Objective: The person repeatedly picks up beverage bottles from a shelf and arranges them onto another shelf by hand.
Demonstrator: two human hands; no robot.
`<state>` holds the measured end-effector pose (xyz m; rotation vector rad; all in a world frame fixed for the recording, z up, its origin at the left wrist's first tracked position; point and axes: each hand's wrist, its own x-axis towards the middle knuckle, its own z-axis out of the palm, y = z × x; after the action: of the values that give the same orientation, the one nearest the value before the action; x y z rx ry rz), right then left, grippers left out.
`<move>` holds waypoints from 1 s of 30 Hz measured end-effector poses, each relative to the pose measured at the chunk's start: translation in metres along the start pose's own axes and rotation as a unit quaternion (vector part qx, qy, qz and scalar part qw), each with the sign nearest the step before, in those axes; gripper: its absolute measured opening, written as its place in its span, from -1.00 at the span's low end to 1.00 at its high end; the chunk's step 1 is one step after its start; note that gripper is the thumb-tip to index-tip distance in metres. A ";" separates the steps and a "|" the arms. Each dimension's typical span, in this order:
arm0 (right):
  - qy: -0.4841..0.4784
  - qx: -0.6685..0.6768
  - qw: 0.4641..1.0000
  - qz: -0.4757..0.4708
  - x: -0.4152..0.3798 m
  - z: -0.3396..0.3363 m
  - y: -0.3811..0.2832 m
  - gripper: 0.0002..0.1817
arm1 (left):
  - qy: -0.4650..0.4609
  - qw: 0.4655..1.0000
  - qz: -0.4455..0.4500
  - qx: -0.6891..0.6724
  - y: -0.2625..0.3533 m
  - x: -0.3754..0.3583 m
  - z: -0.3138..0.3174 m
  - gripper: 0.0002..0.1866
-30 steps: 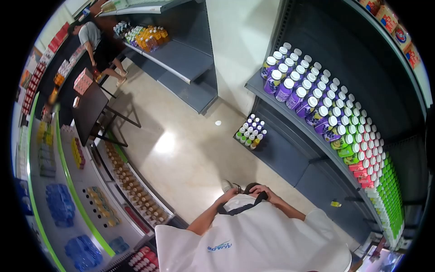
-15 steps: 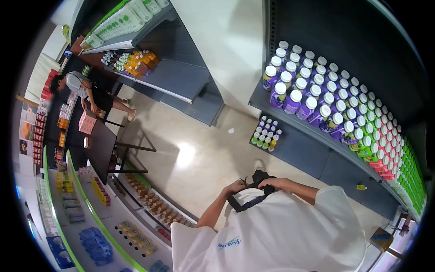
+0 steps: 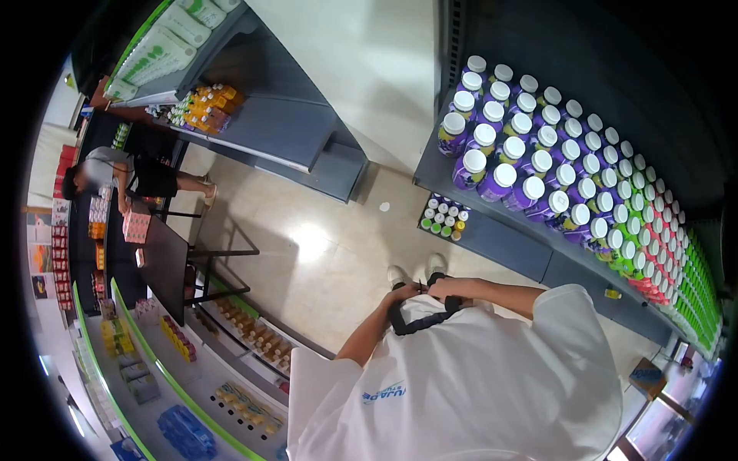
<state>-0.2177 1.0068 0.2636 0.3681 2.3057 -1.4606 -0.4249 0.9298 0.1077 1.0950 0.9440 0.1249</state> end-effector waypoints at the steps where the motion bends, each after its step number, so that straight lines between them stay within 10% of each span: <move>1: 0.046 0.081 0.996 0.003 0.008 0.005 0.001 -0.73 | 0.002 1.000 -0.015 0.016 0.020 -0.010 -0.005 -0.64; 9: 0.100 0.207 0.973 -0.030 -0.010 -0.041 -0.111 -0.75 | -0.038 0.992 0.118 -0.001 0.070 -0.057 -0.019 -0.50; 13: 0.333 0.077 0.940 -0.017 -0.023 -0.036 -0.118 -0.77 | 0.221 0.966 0.115 -0.074 0.026 -0.090 -0.009 -0.64; 15: 0.297 0.182 0.935 0.063 -0.040 -0.028 -0.109 -0.71 | 0.300 0.952 0.057 0.007 0.046 -0.141 -0.009 -0.74; 27: 0.294 0.199 0.923 0.146 -0.060 -0.031 -0.108 -0.47 | 0.193 0.972 -0.130 -0.037 0.139 -0.242 -0.064 -0.61; 30: 0.168 0.142 0.945 0.241 -0.062 -0.033 -0.090 -0.48 | 0.090 0.982 -0.127 0.111 0.135 -0.240 -0.079 -0.48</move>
<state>-0.2059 0.9978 0.3774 1.2529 2.0206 -1.5503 -0.5830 0.9273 0.3472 1.1714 1.2755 -0.0955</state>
